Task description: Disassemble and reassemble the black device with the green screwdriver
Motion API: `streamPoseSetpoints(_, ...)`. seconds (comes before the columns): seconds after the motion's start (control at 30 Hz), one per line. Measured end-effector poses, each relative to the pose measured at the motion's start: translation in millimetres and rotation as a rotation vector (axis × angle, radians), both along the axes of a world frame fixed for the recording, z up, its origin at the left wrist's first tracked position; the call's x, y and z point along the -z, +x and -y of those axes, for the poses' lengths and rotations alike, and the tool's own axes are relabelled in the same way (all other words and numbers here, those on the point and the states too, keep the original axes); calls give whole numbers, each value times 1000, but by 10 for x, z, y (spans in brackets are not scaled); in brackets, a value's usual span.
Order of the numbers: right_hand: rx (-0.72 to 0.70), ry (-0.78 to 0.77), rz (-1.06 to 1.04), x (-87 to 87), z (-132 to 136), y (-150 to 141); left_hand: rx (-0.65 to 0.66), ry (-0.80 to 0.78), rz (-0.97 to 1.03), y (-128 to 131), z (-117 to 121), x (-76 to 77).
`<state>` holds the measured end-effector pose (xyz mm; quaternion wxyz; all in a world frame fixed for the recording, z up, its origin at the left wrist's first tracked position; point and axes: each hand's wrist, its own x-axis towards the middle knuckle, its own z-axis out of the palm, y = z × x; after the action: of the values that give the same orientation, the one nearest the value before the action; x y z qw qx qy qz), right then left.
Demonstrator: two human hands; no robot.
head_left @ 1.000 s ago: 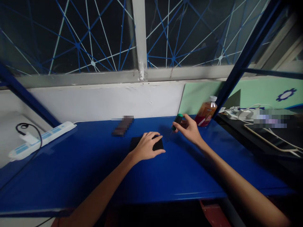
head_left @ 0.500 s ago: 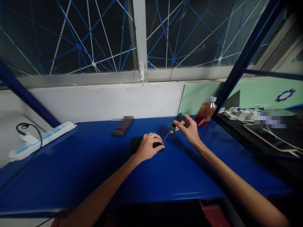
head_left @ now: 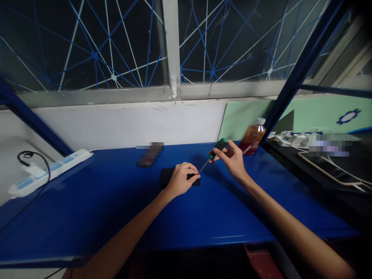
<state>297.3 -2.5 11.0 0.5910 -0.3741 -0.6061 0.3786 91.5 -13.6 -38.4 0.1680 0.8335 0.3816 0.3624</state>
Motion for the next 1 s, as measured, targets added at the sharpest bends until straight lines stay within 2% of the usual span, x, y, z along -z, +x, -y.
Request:
streamPoseSetpoints(0.17,2,7,-26,-7,2,-5,-19,1,-31,-12,10,-15)
streamPoseSetpoints(0.4,46,43,-53,-31,-32,71,-9,0,-299,-80,34,-70)
streamPoseSetpoints(0.57,93,87,-54,-36,-87,133,-15,15,-354,-85,39,-55)
streamPoseSetpoints(0.7,131,128,-73,-47,-124,161,-2,20,-282,-92,36,-105)
streamPoseSetpoints(1.0,146,126,-172,-104,-117,205,45,-54,112,-165,58,-380)
